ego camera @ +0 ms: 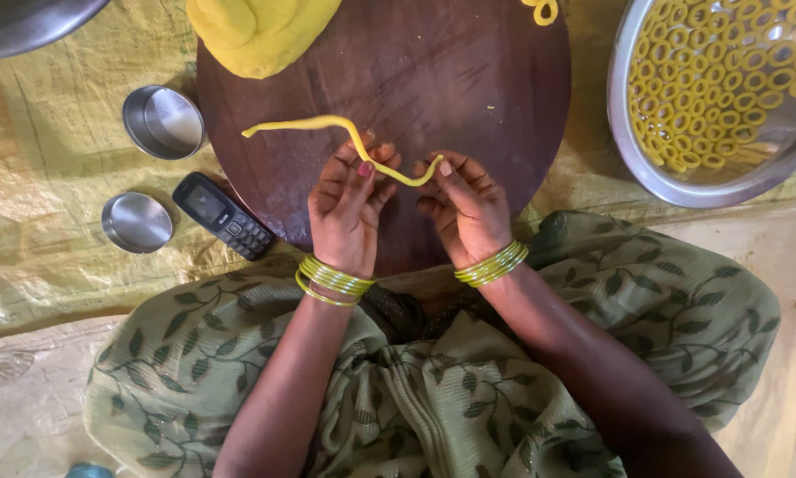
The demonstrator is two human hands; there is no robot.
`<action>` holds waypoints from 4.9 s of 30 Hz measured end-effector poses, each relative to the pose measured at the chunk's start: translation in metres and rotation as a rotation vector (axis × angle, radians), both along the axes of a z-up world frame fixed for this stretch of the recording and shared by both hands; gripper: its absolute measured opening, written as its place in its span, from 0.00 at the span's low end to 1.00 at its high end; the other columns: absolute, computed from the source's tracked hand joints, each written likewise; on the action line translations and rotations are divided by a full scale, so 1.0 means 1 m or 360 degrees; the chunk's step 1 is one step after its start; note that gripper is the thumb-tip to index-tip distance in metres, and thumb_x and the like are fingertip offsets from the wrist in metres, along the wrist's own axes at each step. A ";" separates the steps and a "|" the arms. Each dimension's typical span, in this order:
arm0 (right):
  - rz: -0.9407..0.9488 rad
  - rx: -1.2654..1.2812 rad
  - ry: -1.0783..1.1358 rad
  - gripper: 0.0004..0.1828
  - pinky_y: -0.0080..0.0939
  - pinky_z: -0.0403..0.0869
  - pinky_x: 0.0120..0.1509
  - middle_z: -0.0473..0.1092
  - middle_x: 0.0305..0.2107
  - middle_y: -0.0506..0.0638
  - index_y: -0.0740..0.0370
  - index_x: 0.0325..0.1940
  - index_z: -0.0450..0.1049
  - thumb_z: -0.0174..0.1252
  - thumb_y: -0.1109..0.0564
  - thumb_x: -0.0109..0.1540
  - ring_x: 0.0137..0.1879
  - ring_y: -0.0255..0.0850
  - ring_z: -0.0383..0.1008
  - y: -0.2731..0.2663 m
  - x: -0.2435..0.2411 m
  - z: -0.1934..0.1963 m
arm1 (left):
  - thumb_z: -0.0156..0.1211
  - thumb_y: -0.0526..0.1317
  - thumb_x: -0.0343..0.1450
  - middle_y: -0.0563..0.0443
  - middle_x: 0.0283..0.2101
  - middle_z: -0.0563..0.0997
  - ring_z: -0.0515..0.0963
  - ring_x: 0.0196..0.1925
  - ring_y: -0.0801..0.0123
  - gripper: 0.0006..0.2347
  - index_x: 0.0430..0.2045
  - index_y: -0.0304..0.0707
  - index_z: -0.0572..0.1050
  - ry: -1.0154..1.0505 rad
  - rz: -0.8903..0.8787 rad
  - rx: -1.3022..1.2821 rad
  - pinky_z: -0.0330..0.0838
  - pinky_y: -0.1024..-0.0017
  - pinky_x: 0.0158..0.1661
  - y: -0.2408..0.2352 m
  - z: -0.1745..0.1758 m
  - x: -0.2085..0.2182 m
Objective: The person sits on the floor and shapes yellow dough into small rings by hand. They roll a long strip of dough, cut it into short pieces, and form each piece into a ring, placing the finished rings into a metal bowl. The person also cleans the wooden board with a small metal cup.
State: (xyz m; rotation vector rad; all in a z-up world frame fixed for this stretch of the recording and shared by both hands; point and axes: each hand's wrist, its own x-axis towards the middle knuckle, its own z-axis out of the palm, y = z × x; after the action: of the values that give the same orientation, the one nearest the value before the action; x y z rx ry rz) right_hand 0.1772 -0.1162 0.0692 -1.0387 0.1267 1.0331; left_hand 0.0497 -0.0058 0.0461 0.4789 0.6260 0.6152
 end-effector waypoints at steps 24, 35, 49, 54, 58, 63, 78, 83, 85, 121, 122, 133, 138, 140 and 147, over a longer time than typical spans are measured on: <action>0.0297 -0.0315 -0.0444 0.12 0.34 0.76 0.41 0.79 0.37 0.47 0.65 0.51 0.78 0.63 0.56 0.66 0.40 0.33 0.78 0.004 -0.001 -0.006 | 0.62 0.30 0.74 0.50 0.43 0.84 0.82 0.41 0.75 0.15 0.57 0.31 0.75 0.0447 -0.0136 0.0159 0.75 0.80 0.37 0.014 -0.007 0.001; 0.0504 -0.0365 -0.0599 0.12 0.30 0.75 0.43 0.80 0.40 0.48 0.65 0.52 0.79 0.63 0.59 0.65 0.43 0.30 0.78 0.006 -0.003 -0.003 | 0.62 0.28 0.74 0.53 0.40 0.81 0.77 0.36 0.80 0.16 0.58 0.28 0.75 0.0483 -0.0310 0.0709 0.72 0.80 0.35 0.019 -0.018 -0.008; 0.0620 -0.0153 -0.0767 0.11 0.31 0.77 0.56 0.79 0.43 0.54 0.73 0.52 0.78 0.60 0.68 0.66 0.48 0.32 0.78 0.007 -0.007 -0.005 | 0.59 0.22 0.73 0.50 0.51 0.80 0.79 0.52 0.75 0.19 0.61 0.26 0.71 0.0331 -0.0352 0.0814 0.76 0.76 0.52 0.021 -0.022 -0.013; 0.0643 -0.0193 -0.0861 0.11 0.32 0.77 0.56 0.79 0.43 0.54 0.73 0.52 0.78 0.60 0.68 0.65 0.48 0.33 0.78 0.009 -0.009 -0.004 | 0.59 0.23 0.74 0.50 0.48 0.80 0.79 0.50 0.75 0.19 0.61 0.24 0.72 0.0363 -0.0380 0.0799 0.76 0.75 0.50 0.020 -0.022 -0.013; 0.0617 -0.0152 -0.0864 0.10 0.33 0.77 0.56 0.79 0.42 0.54 0.73 0.52 0.78 0.59 0.68 0.66 0.48 0.33 0.78 0.009 -0.008 -0.004 | 0.58 0.23 0.74 0.49 0.47 0.79 0.79 0.48 0.75 0.20 0.63 0.25 0.70 0.0400 -0.0469 0.0805 0.76 0.76 0.49 0.022 -0.016 -0.014; 0.0643 -0.0234 -0.0987 0.10 0.34 0.78 0.56 0.79 0.42 0.55 0.74 0.51 0.78 0.61 0.68 0.65 0.48 0.34 0.78 0.009 -0.010 -0.008 | 0.59 0.22 0.74 0.47 0.48 0.81 0.81 0.47 0.74 0.20 0.63 0.24 0.69 0.0419 -0.0449 0.0917 0.79 0.75 0.47 0.020 -0.012 -0.012; 0.0905 -0.0331 -0.2645 0.20 0.47 0.72 0.69 0.69 0.62 0.50 0.53 0.51 0.83 0.63 0.65 0.56 0.66 0.49 0.67 0.018 -0.005 0.025 | 0.67 0.29 0.64 0.38 0.42 0.86 0.86 0.46 0.57 0.24 0.58 0.30 0.72 0.1097 -0.0817 0.1913 0.79 0.64 0.45 0.042 0.024 -0.030; 0.0964 -0.0263 -0.2910 0.17 0.51 0.70 0.70 0.68 0.63 0.50 0.54 0.49 0.82 0.61 0.57 0.57 0.68 0.49 0.66 0.020 -0.008 0.031 | 0.67 0.30 0.63 0.39 0.36 0.86 0.87 0.38 0.58 0.45 0.72 0.29 0.40 0.1167 -0.0969 0.1695 0.80 0.65 0.40 0.041 0.031 -0.029; 0.0946 -0.0263 -0.2915 0.14 0.51 0.70 0.69 0.68 0.62 0.49 0.55 0.46 0.82 0.62 0.56 0.56 0.68 0.49 0.66 0.019 -0.008 0.032 | 0.65 0.28 0.64 0.42 0.36 0.87 0.89 0.37 0.61 0.49 0.73 0.33 0.31 0.1115 -0.0966 0.1601 0.82 0.68 0.41 0.042 0.032 -0.028; 0.0529 -0.0252 -0.1913 0.12 0.42 0.76 0.54 0.78 0.41 0.52 0.61 0.49 0.78 0.64 0.66 0.62 0.48 0.44 0.80 0.021 -0.004 0.024 | 0.61 0.22 0.69 0.37 0.45 0.80 0.82 0.41 0.66 0.37 0.71 0.36 0.47 0.0351 -0.0296 0.0303 0.79 0.72 0.40 0.039 0.002 -0.017; 0.0548 -0.0274 -0.1979 0.12 0.43 0.76 0.53 0.78 0.40 0.52 0.60 0.48 0.78 0.64 0.67 0.61 0.47 0.45 0.80 0.021 -0.004 0.026 | 0.60 0.23 0.69 0.37 0.45 0.80 0.82 0.41 0.67 0.36 0.71 0.36 0.48 0.0357 -0.0290 0.0289 0.79 0.72 0.40 0.039 0.004 -0.017; 0.0606 -0.0324 -0.2348 0.19 0.49 0.73 0.48 0.75 0.37 0.50 0.56 0.48 0.80 0.65 0.68 0.54 0.45 0.50 0.76 0.022 -0.001 0.035 | 0.61 0.24 0.69 0.37 0.45 0.82 0.83 0.41 0.67 0.35 0.71 0.33 0.49 0.0425 -0.0419 0.0419 0.78 0.75 0.38 0.038 0.005 -0.016; 0.0586 -0.0395 -0.2472 0.19 0.48 0.70 0.49 0.75 0.36 0.48 0.52 0.48 0.81 0.67 0.66 0.54 0.44 0.47 0.75 0.021 -0.004 0.033 | 0.66 0.27 0.67 0.40 0.45 0.81 0.84 0.41 0.69 0.38 0.71 0.33 0.49 0.0518 -0.0451 0.0440 0.78 0.77 0.38 0.038 -0.002 -0.016; 0.0613 -0.0405 -0.2488 0.20 0.48 0.70 0.49 0.75 0.36 0.47 0.52 0.48 0.81 0.67 0.66 0.53 0.44 0.47 0.74 0.020 -0.004 0.031 | 0.67 0.27 0.67 0.41 0.44 0.82 0.84 0.40 0.70 0.37 0.70 0.31 0.50 0.0523 -0.0463 0.0495 0.78 0.78 0.37 0.039 -0.007 -0.016; 0.0643 -0.0447 -0.2471 0.18 0.47 0.69 0.48 0.74 0.34 0.46 0.52 0.48 0.81 0.68 0.64 0.55 0.43 0.46 0.74 0.020 -0.004 0.028 | 0.67 0.29 0.69 0.43 0.37 0.86 0.82 0.34 0.75 0.36 0.71 0.29 0.52 0.0708 -0.0503 0.0732 0.73 0.81 0.32 0.039 -0.012 -0.017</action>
State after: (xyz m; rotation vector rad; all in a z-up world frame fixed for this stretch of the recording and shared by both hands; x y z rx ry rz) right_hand 0.1736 -0.0963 0.0973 -1.9065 -1.2649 0.3067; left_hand 0.0323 0.0328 0.0338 1.1432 0.8093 0.3452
